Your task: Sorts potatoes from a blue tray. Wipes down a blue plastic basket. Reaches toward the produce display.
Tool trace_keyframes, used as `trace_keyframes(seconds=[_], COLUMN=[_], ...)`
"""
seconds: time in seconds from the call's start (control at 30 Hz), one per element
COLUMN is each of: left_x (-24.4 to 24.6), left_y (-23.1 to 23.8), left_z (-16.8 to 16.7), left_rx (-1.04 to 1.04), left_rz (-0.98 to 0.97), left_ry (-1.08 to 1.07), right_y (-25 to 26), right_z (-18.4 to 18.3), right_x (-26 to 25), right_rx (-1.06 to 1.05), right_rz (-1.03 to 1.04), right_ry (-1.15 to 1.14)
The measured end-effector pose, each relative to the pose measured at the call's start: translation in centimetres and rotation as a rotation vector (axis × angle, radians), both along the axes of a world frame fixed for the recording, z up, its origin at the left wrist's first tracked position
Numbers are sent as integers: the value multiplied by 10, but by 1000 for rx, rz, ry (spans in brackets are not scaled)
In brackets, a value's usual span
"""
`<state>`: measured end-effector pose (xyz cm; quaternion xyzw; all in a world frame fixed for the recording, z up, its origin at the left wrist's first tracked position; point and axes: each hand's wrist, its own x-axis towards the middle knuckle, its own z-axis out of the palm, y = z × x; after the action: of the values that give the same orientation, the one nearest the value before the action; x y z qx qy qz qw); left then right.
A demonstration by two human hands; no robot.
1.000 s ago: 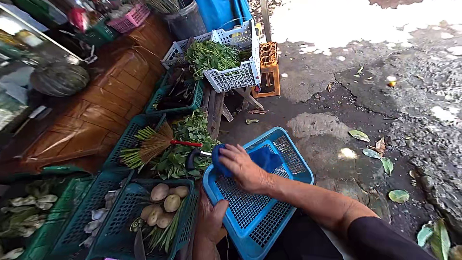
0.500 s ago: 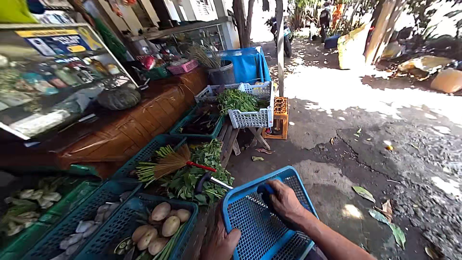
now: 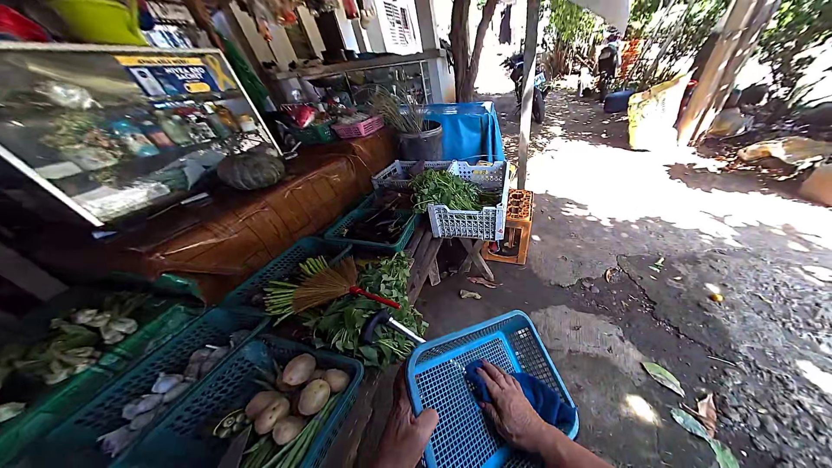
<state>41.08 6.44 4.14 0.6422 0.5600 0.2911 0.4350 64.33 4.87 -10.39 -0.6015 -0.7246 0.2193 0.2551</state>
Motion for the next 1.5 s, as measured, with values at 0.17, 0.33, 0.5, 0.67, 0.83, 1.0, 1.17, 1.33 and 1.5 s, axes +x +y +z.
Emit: trace_keyframes(seconds=[0.17, 0.33, 0.5, 0.67, 0.83, 1.0, 1.17, 1.33, 1.5], left_x=[-2, -19, -17, -18, -23, -14, -13, -12, -10], left_y=[0, 4, 4, 5, 2, 0, 1, 0, -2], left_z=[-4, -6, -2, -7, -8, -3, -5, -4, -2], left_rx=[8, 41, 73, 64, 47, 28, 37, 35, 65], left_rz=[-6, 81, 46, 52, 57, 14, -15, -14, -35], left_ry=[-11, -5, -62, -83, -53, -120, -130, -106, -74], right_y=[2, 19, 28, 20, 21, 21, 18, 11, 10], right_z=[5, 56, 56, 25, 24, 9, -4, -21, -21], right_x=[3, 22, 30, 13, 20, 28, 25, 18, 18], right_rx=[-30, 105, 126, -158, -121, -105, -60, 53, 87], right_rz=[10, -235, -218, -43, -124, -153, -207, -248, -260], right_ry=[0, 213, 136, -44, 30, 69, 34, -3, -3])
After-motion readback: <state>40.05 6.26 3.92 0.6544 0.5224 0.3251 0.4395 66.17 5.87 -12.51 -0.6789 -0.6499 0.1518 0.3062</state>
